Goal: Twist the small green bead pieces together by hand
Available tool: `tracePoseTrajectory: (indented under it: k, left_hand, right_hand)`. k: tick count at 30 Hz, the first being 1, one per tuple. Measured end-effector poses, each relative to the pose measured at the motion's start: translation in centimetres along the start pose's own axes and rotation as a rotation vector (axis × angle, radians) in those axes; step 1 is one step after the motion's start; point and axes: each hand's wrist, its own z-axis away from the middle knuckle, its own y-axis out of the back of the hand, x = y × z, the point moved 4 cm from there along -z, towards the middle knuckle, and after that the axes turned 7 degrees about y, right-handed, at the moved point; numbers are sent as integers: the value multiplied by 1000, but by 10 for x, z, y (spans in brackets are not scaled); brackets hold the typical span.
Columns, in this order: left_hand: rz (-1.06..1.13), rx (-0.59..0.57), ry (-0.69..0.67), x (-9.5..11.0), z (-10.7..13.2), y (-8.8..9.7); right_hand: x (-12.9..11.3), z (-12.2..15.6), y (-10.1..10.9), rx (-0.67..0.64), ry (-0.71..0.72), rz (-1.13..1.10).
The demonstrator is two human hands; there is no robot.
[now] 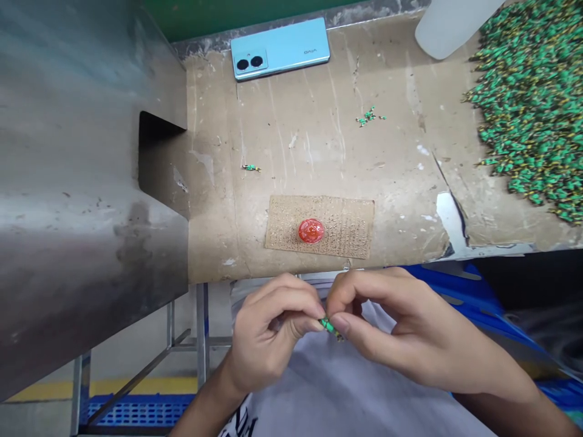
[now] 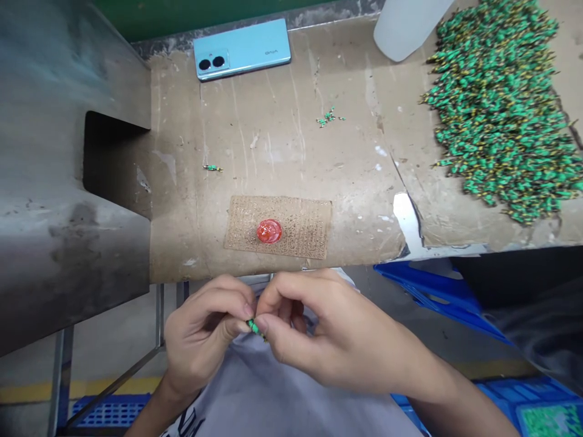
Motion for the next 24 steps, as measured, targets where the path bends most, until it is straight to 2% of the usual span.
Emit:
tracePoseTrajectory:
  k: [10, 14, 18, 24]
  left_hand:
    - [66, -18, -25, 2, -2, -2]
    - [31, 3, -71, 4, -2, -3]
    - [-33, 25, -141, 7, -2, -2]
    - [-119, 21, -225, 7, 2, -1]
  right_hand:
    - [0, 5, -1, 8, -4, -39]
    - [-5, 7, -2, 62, 32, 76]
    - [-10, 13, -5, 38, 86, 149]
    - [-11, 15, -6, 14, 105, 130]
